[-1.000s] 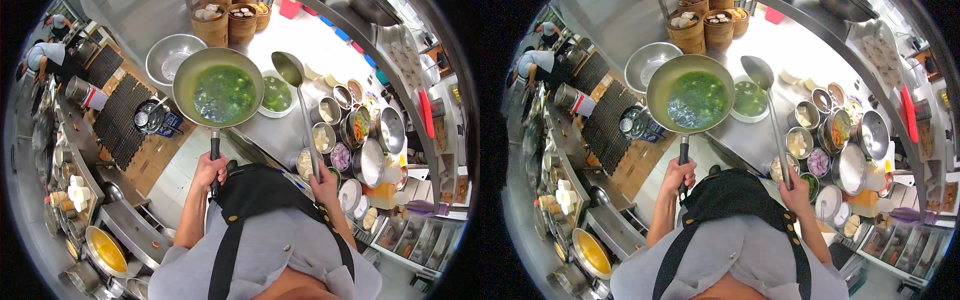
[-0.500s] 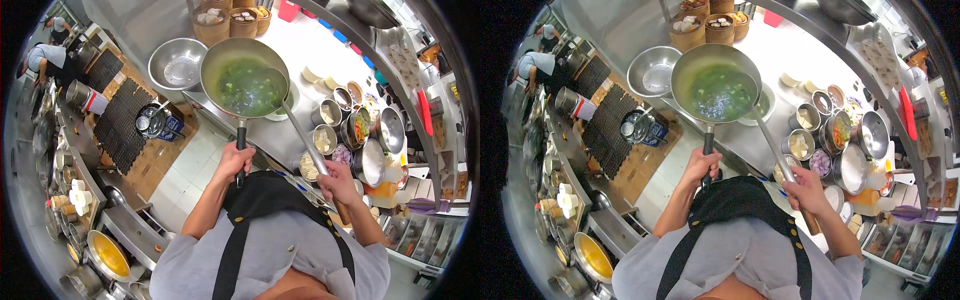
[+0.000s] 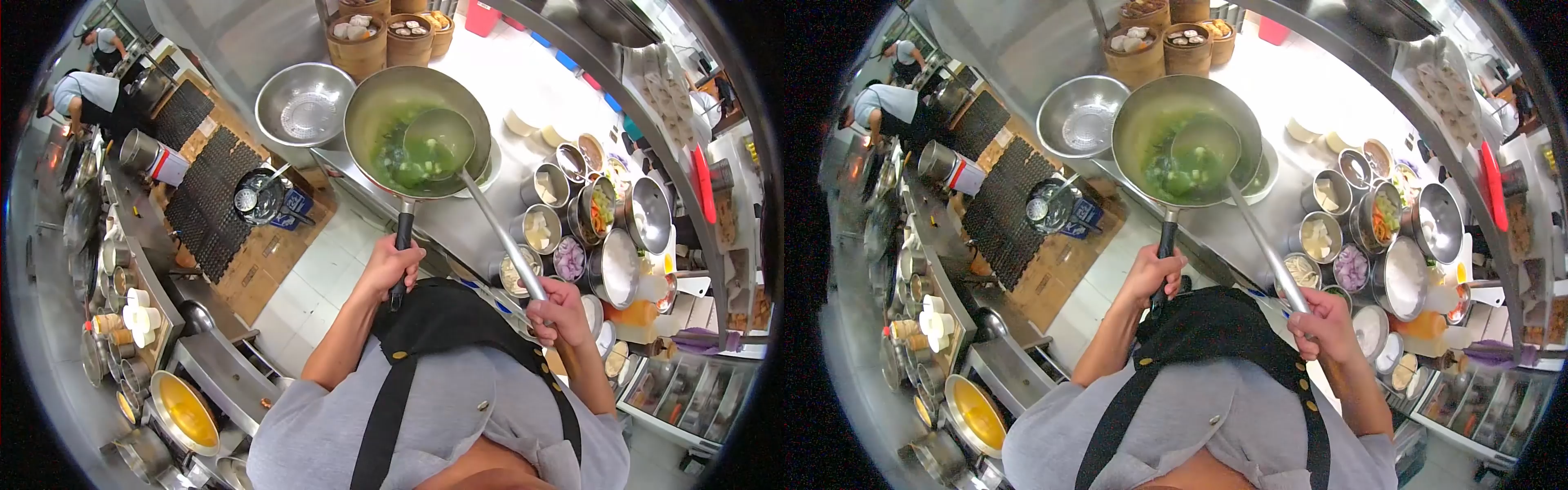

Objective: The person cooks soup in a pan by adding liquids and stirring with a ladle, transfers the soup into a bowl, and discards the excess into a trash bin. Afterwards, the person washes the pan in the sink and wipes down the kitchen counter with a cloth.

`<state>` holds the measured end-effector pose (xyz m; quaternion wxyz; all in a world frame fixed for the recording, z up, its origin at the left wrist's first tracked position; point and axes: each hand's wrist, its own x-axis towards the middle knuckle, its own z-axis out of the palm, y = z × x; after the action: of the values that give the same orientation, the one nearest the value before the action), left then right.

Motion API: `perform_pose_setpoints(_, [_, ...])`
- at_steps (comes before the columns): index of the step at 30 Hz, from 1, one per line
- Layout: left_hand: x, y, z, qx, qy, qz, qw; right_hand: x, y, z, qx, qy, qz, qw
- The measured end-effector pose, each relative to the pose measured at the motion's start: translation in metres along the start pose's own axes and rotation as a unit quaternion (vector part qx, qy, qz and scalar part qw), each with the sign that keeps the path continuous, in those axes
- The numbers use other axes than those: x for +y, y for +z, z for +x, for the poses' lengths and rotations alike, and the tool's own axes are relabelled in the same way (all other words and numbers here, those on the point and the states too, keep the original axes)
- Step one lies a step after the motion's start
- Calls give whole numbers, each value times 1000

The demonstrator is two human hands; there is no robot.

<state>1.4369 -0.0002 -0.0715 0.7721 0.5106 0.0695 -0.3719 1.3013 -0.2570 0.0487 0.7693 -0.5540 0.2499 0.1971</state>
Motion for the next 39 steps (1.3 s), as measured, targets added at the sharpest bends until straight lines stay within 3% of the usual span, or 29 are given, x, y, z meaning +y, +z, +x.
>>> perform_pose_setpoints(3, [1,-2,-6,-2,-1,-3,1000,-6,3,10,-4,-12,15,1000])
perform_pose_setpoints(8, [-1,-6,-11,-10,-11,-17,1000,14,-8,59,81,-148,-287,943])
perform_pose_setpoints(11, [0,-5,-13,-12,-12,-18,1000,31,-41,110,104,-392,-528,746])
perform_pose_setpoints(12, [-1,-5,-14,-9,-14,-16,1000,26,-38,116,102,-382,-530,750])
perform_pose_setpoints(15, [-3,-6,-13,-7,-20,-17,1000,12,-22,115,57,-159,-344,924])
perform_pose_setpoints(18, [-2,-7,-13,-9,-19,-12,1000,4,-21,110,-39,-86,-209,973])
perform_pose_setpoints(24, [-3,-9,-13,-21,-17,-11,1000,-4,-12,77,-111,34,-120,986])
perform_pose_setpoints(31, [-4,-18,-17,-23,-9,-22,999,1,-8,45,-150,114,81,979])
perform_pose_setpoints(39, [3,-25,-24,23,-4,-39,999,-6,-8,17,-147,46,148,977])
